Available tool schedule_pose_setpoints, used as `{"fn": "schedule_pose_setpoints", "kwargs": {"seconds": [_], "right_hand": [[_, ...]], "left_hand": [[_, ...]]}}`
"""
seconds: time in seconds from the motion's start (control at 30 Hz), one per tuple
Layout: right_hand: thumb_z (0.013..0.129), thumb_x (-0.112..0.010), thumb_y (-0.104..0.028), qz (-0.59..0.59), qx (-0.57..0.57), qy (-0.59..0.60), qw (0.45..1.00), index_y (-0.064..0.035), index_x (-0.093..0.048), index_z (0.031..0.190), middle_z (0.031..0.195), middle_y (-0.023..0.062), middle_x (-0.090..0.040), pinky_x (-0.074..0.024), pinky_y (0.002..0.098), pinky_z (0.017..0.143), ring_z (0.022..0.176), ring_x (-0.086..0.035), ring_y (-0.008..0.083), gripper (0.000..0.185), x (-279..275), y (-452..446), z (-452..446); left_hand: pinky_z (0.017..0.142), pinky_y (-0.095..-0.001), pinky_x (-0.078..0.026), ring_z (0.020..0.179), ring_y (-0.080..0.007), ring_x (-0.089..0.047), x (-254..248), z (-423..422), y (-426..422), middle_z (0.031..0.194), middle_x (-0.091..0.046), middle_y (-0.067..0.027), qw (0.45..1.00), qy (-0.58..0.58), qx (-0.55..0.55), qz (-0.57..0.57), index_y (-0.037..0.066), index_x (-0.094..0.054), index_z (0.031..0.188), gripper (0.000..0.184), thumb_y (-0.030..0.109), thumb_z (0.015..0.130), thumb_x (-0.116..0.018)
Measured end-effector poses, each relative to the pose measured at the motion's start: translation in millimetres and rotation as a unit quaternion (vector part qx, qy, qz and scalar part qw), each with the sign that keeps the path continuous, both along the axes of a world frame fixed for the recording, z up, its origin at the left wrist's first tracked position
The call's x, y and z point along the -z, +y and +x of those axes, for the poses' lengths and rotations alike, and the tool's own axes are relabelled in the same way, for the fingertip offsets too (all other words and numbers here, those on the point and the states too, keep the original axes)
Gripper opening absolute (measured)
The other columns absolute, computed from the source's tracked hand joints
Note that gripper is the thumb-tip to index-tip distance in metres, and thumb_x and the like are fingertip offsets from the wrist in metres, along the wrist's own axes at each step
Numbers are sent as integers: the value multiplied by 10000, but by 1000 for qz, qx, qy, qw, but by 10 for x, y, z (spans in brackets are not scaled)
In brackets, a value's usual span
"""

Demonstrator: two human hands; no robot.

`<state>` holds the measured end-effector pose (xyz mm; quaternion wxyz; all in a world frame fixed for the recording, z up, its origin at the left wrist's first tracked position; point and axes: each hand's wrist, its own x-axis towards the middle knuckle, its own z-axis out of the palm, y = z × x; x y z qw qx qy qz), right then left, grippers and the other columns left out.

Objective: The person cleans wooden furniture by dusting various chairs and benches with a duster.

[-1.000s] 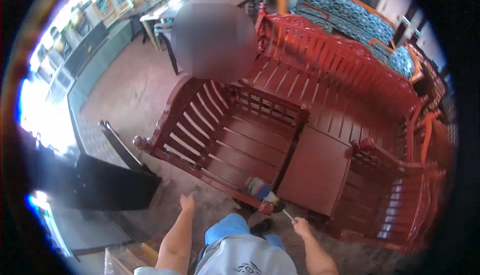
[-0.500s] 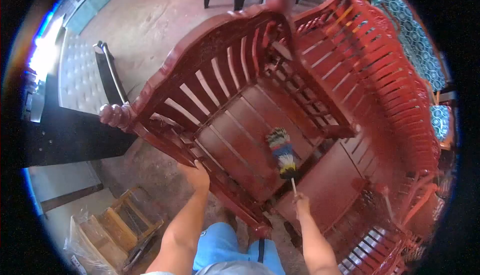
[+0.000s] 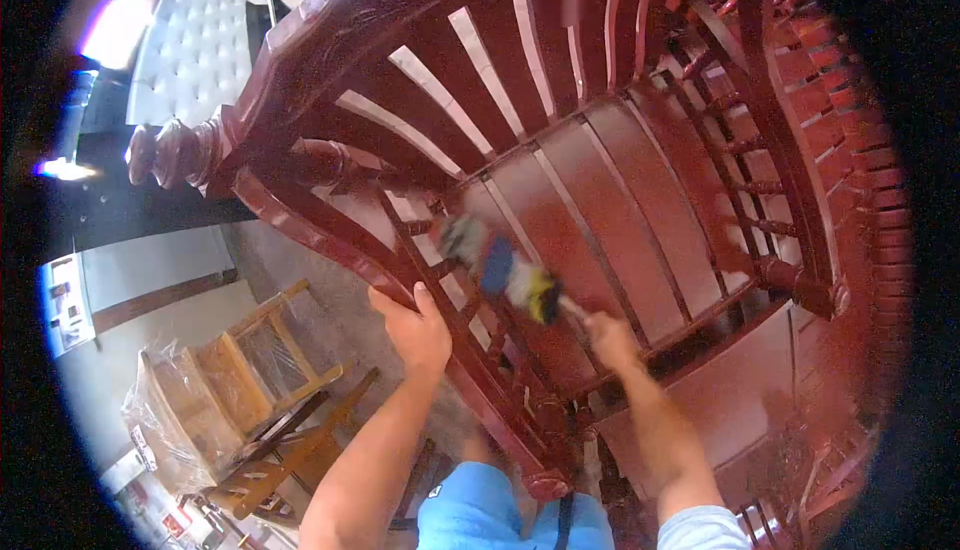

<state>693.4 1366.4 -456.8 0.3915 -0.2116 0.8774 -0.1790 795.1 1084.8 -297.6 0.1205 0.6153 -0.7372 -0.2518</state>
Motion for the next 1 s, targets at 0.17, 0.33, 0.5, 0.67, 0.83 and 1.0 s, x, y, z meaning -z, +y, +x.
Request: {"fn": "schedule_pose_setpoints", "kwargs": {"seconds": [0.17,0.33,0.5,0.67,0.83,1.0], "right_hand": [[928,-474,-168,-110,393,77,909,24,-623,860,784,232,-637,-458,449,656,743,-627,364,252,263,-28,-572],[921,-469,-186,-72,61,59,994,-14,-619,894,874,253,-619,-476,480,707,841,-605,439,229,-234,-89,-27],[960,-424,-254,-18,101,94,990,7,-616,933,837,238,-639,-478,467,680,779,-622,419,325,-292,972,-524],[952,-459,-244,-28,69,94,993,-17,-598,883,835,247,-631,-472,500,673,761,-609,433,275,-674,1554,-104],[915,-487,-180,172,-11,17,985,-52,-622,897,758,222,-638,-471,507,640,715,-609,433,187,-1517,2252,174],[917,-528,-217,278,264,205,901,14,-658,920,783,267,-647,-485,472,660,753,-651,404,265,-1468,2631,-22]], "left_hand": [[956,-472,-396,1123,-481,-505,-128,-46,36,1241,-491,-344,1000,18,-4,5,-112,-174,1385,690,271,927,-519],[986,-468,-377,1158,-454,-488,-82,-26,19,1273,-463,-344,1000,3,0,18,-107,-187,1388,685,279,930,-521],[930,-472,-406,1083,-458,-535,-118,0,10,1193,-527,-327,1000,23,-4,5,-70,-216,1373,630,244,926,-530],[885,-476,-429,1043,-468,-552,-125,-6,38,1159,-556,-309,1000,9,-8,-4,-38,-233,1367,601,249,927,-526],[895,-499,-418,1051,-480,-542,-61,26,12,1174,-547,-313,999,46,-9,0,-24,-243,1366,586,261,933,-517],[913,-496,-412,1073,-486,-529,-127,28,41,1195,-534,-320,999,27,-21,34,-35,-242,1374,602,278,938,-514]]}}
